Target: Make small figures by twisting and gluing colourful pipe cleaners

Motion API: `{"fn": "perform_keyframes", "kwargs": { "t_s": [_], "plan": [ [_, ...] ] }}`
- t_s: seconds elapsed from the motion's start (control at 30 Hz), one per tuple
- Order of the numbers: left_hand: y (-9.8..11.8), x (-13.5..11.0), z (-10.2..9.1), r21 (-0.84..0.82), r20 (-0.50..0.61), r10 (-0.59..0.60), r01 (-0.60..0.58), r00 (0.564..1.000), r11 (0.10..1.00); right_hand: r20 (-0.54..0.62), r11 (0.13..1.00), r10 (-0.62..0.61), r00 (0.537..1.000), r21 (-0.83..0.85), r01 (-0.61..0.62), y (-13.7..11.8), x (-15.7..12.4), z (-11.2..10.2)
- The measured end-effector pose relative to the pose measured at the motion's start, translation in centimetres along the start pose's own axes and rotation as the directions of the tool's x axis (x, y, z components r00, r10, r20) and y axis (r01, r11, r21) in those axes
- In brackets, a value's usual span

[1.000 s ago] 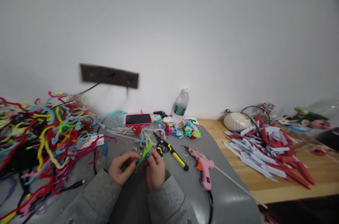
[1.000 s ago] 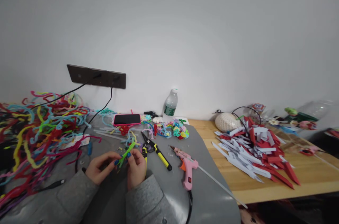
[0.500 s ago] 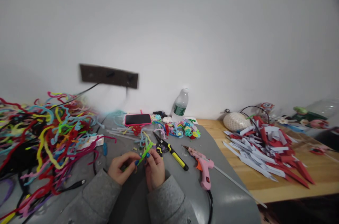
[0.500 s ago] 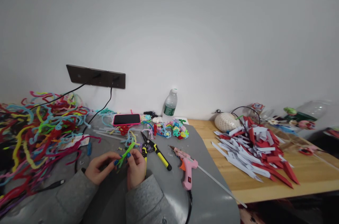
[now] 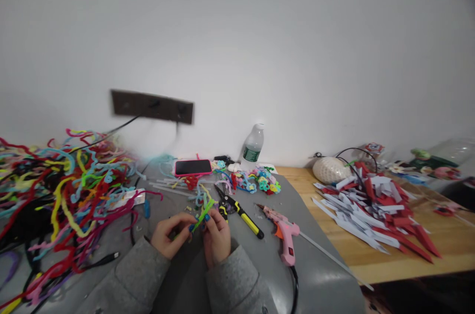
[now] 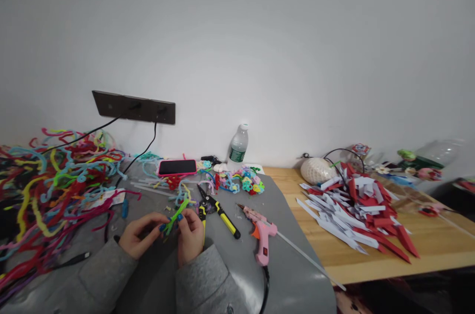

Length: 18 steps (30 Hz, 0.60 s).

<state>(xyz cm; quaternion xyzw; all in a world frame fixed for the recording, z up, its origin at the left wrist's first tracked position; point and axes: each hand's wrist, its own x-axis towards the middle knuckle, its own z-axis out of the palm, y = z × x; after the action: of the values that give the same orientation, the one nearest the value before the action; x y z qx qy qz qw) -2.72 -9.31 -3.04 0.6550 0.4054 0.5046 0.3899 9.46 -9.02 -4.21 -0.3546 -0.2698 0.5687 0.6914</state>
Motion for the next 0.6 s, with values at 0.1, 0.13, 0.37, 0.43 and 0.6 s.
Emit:
{"fn": "perform_keyframes", "kwargs": {
  "t_s": [0.1,0.13,0.37,0.43,0.6],
  "plan": [
    [0.0,0.01,-0.03,0.005,0.003,0.006,-0.006,1.0,1.0,0.008,1.0,0.016,1.0,0.018,-0.016,-0.02,-0.03,0.03],
    [0.03,0.02,-0.03,0.007,0.003,0.007,-0.007,1.0,1.0,0.009,1.0,0.019,1.0,0.022,-0.019,-0.03,-0.05,0.03],
    [0.19,0.06,-0.07,0.0,0.023,0.014,-0.014,1.0,1.0,0.007,0.999,0.018,1.0,0.028,-0.018,-0.05,-0.11,0.04],
    [0.18,0.06,-0.08,-0.007,0.028,0.02,-0.02,0.999,1.0,0.006,0.999,0.013,1.0,0.03,-0.013,-0.03,-0.09,0.04],
    [0.1,0.04,-0.08,-0.009,0.024,0.017,-0.017,1.0,1.0,0.014,1.0,0.018,1.0,0.023,-0.018,0.03,-0.02,0.01]
  ]
}}
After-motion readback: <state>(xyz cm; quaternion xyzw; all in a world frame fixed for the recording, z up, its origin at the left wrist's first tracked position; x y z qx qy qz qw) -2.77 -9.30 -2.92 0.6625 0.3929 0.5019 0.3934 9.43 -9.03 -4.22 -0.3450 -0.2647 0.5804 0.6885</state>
